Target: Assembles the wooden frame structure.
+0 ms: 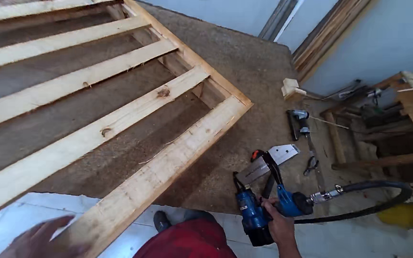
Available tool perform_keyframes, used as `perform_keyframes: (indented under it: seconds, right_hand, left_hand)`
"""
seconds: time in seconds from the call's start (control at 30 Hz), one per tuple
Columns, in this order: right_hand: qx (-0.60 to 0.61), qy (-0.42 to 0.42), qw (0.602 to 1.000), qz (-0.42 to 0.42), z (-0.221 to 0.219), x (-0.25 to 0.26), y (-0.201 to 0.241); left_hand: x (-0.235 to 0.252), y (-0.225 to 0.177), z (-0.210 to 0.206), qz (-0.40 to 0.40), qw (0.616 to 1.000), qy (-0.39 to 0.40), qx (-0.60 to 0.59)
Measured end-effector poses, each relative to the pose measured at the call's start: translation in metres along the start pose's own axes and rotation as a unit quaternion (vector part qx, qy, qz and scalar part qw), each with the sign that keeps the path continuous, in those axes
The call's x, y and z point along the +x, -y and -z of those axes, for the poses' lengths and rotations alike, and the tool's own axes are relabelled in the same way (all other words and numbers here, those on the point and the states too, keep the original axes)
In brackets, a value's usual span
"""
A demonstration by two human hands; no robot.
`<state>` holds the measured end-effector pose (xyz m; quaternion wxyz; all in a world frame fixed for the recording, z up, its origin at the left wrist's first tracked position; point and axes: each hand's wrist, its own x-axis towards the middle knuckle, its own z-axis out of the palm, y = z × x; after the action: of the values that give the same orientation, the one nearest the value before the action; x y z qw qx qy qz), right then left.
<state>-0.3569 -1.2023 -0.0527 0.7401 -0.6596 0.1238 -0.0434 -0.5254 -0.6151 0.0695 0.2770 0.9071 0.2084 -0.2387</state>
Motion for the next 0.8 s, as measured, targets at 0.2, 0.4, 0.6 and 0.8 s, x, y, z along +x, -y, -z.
perform_keyframes:
  seconds: [0.2, 0.4, 0.6, 0.8]
  right_hand:
    - [0.028, -0.013, 0.999, -0.025, -0.038, 0.008, 0.048]
    - [0.042, 0.250, 0.957, 0.140, -0.041, 0.041, 0.103]
    - [-0.054, 0.297, 0.922, 0.242, -0.054, 0.101, 0.119]
    - [-0.045, 0.294, 0.922, 0.248, -0.069, 0.123, 0.117]
  left_hand:
    - [0.087, -0.107, -0.027, -0.030, 0.995, -0.061, 0.067]
    - [0.097, -0.145, -0.020, -0.002, 0.999, -0.001, 0.034]
    - [0.093, -0.152, -0.024, 0.024, 0.998, -0.007, 0.060]
    - [0.093, -0.156, -0.021, 0.006, 0.999, -0.006, 0.054]
